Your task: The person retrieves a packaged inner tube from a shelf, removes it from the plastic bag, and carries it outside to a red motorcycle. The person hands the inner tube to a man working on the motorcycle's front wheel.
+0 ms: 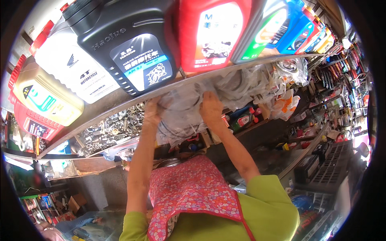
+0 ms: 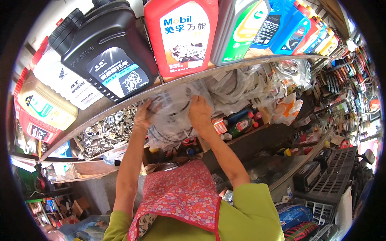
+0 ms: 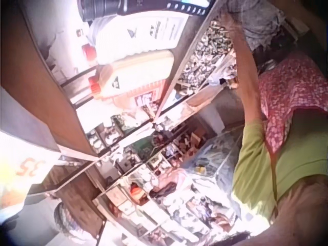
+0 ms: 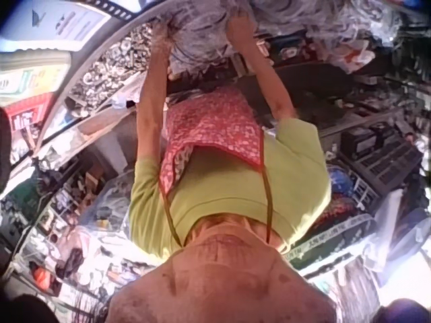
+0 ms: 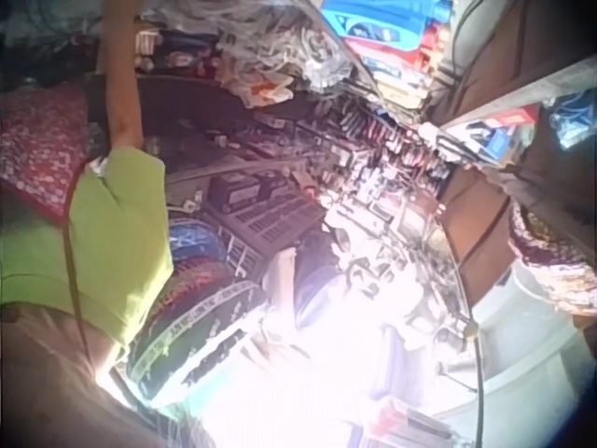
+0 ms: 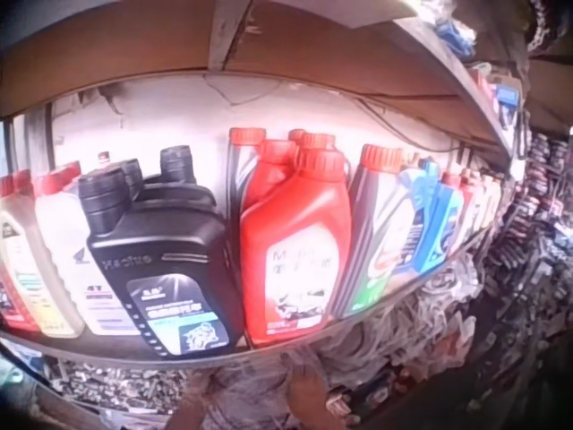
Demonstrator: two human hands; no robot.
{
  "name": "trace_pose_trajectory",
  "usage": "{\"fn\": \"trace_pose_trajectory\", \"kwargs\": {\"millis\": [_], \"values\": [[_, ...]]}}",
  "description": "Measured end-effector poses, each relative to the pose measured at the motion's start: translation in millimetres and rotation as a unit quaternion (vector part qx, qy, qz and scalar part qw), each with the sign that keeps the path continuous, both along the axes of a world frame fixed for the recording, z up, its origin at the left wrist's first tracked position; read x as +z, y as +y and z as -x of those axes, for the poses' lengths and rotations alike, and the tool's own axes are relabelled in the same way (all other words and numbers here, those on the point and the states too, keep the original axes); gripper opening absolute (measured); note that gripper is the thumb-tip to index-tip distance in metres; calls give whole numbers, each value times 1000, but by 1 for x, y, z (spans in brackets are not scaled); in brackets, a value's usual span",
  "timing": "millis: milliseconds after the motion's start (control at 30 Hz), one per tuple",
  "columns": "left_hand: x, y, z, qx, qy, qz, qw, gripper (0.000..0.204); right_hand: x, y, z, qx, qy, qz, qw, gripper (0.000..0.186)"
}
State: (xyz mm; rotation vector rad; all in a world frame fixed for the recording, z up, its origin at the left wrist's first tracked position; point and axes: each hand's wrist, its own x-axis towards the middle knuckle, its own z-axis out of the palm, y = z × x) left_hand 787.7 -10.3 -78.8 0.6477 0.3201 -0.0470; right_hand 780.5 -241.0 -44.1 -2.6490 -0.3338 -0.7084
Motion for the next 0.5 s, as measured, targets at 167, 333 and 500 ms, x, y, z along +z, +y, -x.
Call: {"fn": "trace_pose_trajectory", "kwargs": {"millis": [167, 333, 500], "values": [[-4, -46, -2, 85, 45, -33, 995, 24, 3, -12, -2, 11, 104, -54, 993, 17], [2, -56, -14, 135, 49, -171, 975, 20, 8, 4, 10, 127, 139, -166, 968, 16], [4, -80, -7, 99, 205, -500, 836, 25, 36, 45, 26, 152, 132, -199, 959, 14]]}}
